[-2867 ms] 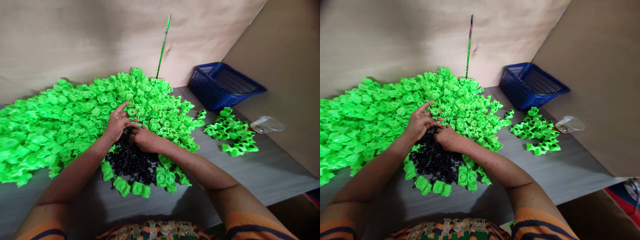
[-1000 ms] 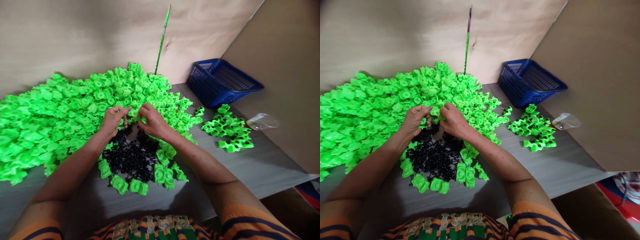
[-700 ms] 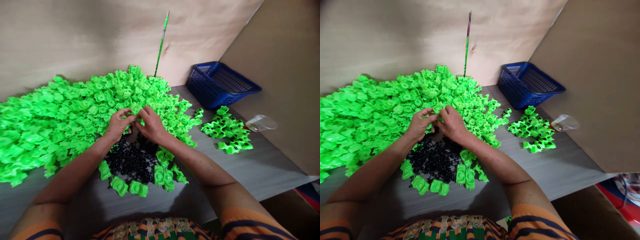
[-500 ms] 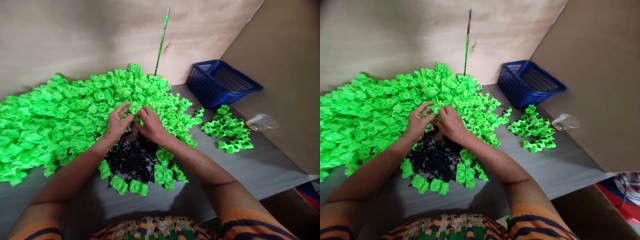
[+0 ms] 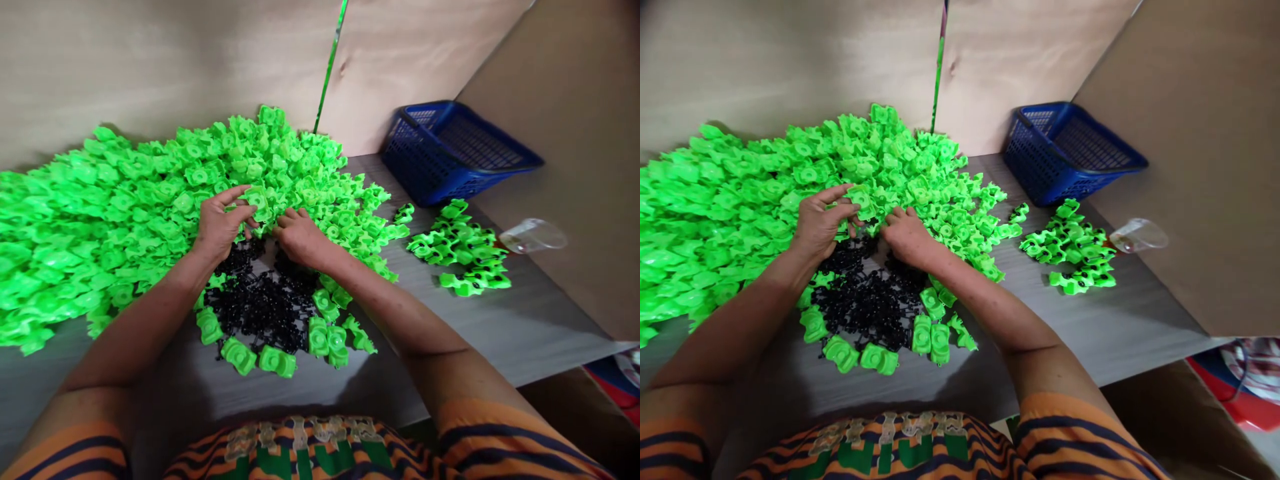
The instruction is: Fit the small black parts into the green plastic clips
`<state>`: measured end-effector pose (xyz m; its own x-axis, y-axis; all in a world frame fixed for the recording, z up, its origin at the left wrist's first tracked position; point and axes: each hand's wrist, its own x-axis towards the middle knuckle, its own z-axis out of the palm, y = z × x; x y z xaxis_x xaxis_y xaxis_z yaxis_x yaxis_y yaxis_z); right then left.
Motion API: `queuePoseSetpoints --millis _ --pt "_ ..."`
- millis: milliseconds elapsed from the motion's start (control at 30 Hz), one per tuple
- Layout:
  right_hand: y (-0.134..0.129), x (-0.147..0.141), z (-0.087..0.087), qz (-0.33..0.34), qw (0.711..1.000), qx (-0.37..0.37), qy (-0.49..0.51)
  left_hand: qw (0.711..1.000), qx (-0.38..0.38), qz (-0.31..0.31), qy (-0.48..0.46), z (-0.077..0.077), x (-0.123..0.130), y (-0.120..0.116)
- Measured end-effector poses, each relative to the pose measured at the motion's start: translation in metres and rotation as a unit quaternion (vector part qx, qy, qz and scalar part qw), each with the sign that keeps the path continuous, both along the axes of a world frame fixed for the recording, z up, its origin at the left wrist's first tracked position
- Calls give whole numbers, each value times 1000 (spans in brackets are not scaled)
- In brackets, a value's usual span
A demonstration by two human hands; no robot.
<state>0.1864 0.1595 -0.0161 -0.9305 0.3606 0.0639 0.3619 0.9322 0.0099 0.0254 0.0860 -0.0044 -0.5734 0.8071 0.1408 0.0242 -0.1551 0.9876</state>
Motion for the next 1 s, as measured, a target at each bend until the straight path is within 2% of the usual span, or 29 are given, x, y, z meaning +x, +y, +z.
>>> queuePoseSetpoints --millis 167,400,500,567,667,767,833,933,1000 --pt "-8 -8 -2 -13 998 4 -60 1000 -17 -13 -17 -1 10 -2" --pt "-7 -9 -4 -25 999 -26 -40 999 -30 -11 -13 -2 13 -2" --pt "-6 -5 5 -35 997 -69 3 1000 -28 -7 -9 -1 14 -3" --pt "-2 0 13 -36 989 -131 57 1000 -23 1 -7 1 13 -4" --pt "10 12 24 -26 948 -274 158 1000 -15 11 4 1 12 -4" --pt "19 22 31 -25 877 -420 233 1000 -13 13 16 1 11 -4" --pt "19 23 32 -31 830 -482 279 999 -21 13 26 1 12 -4" --pt "14 18 28 -53 779 -484 395 998 -37 4 52 1 13 -6" --pt "10 12 22 -69 766 -442 462 997 -39 -3 67 1 14 -8"
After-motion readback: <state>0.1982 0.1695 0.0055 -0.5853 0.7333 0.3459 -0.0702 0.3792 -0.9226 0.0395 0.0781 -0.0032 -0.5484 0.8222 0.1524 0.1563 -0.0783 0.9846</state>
